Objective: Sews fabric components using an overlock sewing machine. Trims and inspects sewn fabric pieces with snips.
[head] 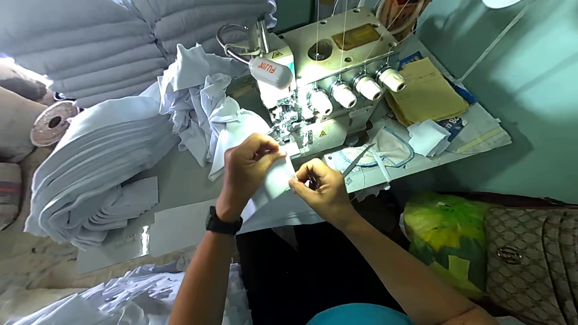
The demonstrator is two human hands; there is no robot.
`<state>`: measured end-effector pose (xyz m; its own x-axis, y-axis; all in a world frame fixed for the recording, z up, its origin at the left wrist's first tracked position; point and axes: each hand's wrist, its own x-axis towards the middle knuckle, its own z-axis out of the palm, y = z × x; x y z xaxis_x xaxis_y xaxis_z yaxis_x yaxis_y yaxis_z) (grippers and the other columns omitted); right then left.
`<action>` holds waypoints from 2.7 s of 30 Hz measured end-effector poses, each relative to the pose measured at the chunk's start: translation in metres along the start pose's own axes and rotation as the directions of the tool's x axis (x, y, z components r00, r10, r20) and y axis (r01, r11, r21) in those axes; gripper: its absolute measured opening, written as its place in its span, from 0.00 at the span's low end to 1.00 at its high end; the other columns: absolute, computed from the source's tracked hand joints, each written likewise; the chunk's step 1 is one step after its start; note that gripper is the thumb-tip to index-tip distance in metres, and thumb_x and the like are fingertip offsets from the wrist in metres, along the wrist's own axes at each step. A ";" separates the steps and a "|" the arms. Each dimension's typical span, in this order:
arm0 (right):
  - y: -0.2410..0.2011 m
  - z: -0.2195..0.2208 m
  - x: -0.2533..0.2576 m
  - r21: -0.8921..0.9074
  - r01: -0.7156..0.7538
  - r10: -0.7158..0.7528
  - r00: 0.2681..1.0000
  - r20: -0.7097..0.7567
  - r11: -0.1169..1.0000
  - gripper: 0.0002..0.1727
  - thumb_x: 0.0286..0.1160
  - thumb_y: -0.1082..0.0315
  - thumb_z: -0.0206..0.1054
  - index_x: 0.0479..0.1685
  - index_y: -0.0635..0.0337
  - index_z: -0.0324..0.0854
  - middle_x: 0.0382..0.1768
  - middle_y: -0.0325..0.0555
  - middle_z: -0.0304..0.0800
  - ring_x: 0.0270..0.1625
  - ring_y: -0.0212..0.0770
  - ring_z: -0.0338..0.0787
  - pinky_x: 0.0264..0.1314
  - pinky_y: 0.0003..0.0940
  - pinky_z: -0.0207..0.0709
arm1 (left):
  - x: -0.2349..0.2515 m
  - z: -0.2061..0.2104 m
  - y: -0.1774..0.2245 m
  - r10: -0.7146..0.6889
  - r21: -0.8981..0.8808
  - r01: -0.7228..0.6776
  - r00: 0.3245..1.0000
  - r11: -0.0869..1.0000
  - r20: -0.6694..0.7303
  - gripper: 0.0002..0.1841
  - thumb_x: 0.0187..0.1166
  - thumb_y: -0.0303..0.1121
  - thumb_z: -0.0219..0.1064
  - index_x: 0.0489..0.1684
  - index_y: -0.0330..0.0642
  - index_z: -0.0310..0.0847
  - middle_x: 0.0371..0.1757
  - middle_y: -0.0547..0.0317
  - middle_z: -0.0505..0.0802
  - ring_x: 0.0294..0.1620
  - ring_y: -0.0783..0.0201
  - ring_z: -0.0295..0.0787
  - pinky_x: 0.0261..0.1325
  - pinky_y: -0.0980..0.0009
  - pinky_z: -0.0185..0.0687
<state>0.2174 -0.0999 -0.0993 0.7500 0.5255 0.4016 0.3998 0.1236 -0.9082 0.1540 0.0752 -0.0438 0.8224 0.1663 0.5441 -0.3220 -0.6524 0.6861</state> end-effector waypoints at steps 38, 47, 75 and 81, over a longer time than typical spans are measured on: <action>0.026 -0.073 -0.035 -0.347 -0.452 0.469 0.883 -0.040 0.822 0.11 0.74 0.61 0.76 0.37 0.60 0.84 0.30 0.39 0.80 0.27 0.30 0.75 0.30 0.27 0.70 | -0.048 -0.013 -0.032 -0.238 0.103 0.273 0.934 0.957 -0.266 0.21 0.85 0.31 0.61 0.74 0.30 0.68 0.82 0.49 0.75 0.80 0.65 0.74 0.78 0.69 0.74; 0.040 -0.071 -0.045 -0.489 -0.371 0.376 0.922 -0.093 0.789 0.13 0.76 0.63 0.74 0.32 0.65 0.85 0.30 0.48 0.84 0.30 0.38 0.81 0.34 0.38 0.76 | -0.191 -0.030 -0.026 -0.373 0.486 0.513 0.855 0.707 -0.360 0.15 0.82 0.29 0.63 0.55 0.22 0.82 0.63 0.31 0.89 0.68 0.46 0.87 0.71 0.56 0.80; 0.019 -0.039 -0.008 -0.183 -0.024 0.076 0.956 0.284 0.983 0.13 0.69 0.82 0.60 0.44 0.69 0.90 0.51 0.50 0.91 0.46 0.26 0.88 0.47 0.18 0.82 | -0.097 -0.123 -0.027 -0.381 -0.537 0.108 0.820 0.837 -0.428 0.20 0.96 0.38 0.34 0.52 0.54 0.78 0.45 0.73 0.91 0.51 0.75 0.89 0.60 0.77 0.83; -0.010 -0.040 0.003 0.117 0.074 -0.111 0.932 0.346 0.990 0.09 0.68 0.66 0.77 0.36 0.64 0.91 0.43 0.37 0.91 0.35 0.16 0.82 0.35 0.09 0.77 | -0.039 -0.004 0.012 -0.148 -0.230 0.190 0.971 0.954 0.188 0.04 0.73 0.25 0.71 0.32 0.33 0.87 0.58 0.53 0.92 0.63 0.68 0.88 0.69 0.69 0.83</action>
<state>0.2368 -0.1331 -0.0840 0.4719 0.7675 0.4340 0.3895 0.2601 -0.8835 0.1161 0.0636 -0.0552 0.9343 0.1190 0.3359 -0.2589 -0.4211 0.8693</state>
